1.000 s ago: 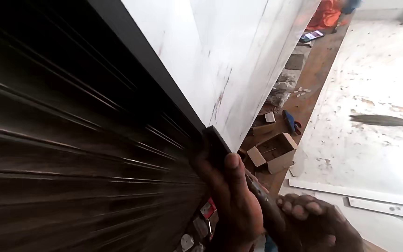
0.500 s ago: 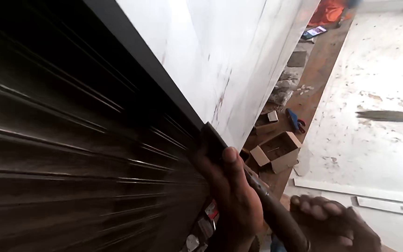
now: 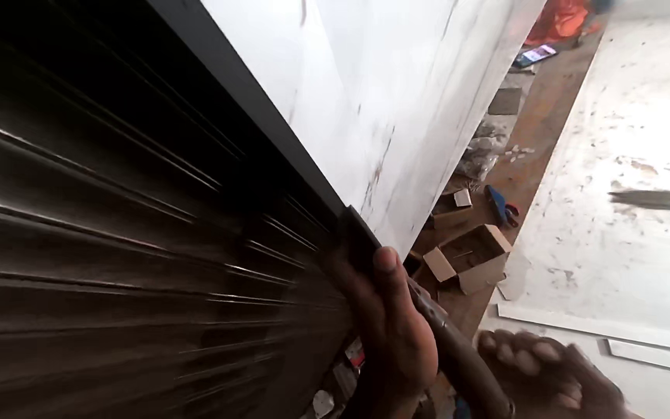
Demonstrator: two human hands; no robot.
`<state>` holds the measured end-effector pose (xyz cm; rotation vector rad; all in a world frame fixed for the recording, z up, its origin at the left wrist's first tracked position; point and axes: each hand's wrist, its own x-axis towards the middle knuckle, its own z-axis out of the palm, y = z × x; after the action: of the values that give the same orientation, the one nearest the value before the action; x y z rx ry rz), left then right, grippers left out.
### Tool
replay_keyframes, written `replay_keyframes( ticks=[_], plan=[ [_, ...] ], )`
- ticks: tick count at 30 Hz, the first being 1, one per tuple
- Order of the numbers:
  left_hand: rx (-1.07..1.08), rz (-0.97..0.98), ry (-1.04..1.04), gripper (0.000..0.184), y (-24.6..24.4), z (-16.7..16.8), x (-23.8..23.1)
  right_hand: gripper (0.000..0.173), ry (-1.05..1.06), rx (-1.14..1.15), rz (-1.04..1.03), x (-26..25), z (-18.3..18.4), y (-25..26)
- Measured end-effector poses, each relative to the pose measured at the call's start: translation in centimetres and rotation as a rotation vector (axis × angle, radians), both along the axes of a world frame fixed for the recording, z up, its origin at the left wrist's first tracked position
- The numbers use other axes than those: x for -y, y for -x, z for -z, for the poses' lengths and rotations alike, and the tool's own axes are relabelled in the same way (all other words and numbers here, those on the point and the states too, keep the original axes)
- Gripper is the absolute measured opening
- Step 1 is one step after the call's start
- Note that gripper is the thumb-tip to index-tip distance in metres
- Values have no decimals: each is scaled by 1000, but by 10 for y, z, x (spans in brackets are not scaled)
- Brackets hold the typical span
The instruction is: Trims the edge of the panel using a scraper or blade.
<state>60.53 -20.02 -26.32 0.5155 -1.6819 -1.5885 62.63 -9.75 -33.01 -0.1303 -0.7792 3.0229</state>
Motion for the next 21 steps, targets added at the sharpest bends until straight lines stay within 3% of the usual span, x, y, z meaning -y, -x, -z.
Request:
replay_keyframes(
  ticks=[7, 10, 21],
  plan=[
    [11, -21, 2, 36, -1, 0, 0, 35, -95, -36, -32, 9, -6, 1],
    [-7, -10, 13, 34, -1, 1, 2, 32, 55, -7, -109, 13, -8, 2],
    [-92, 0, 40, 33, 1, 2, -6, 34, 89, -50, -127, 8, -7, 7]
  ],
)
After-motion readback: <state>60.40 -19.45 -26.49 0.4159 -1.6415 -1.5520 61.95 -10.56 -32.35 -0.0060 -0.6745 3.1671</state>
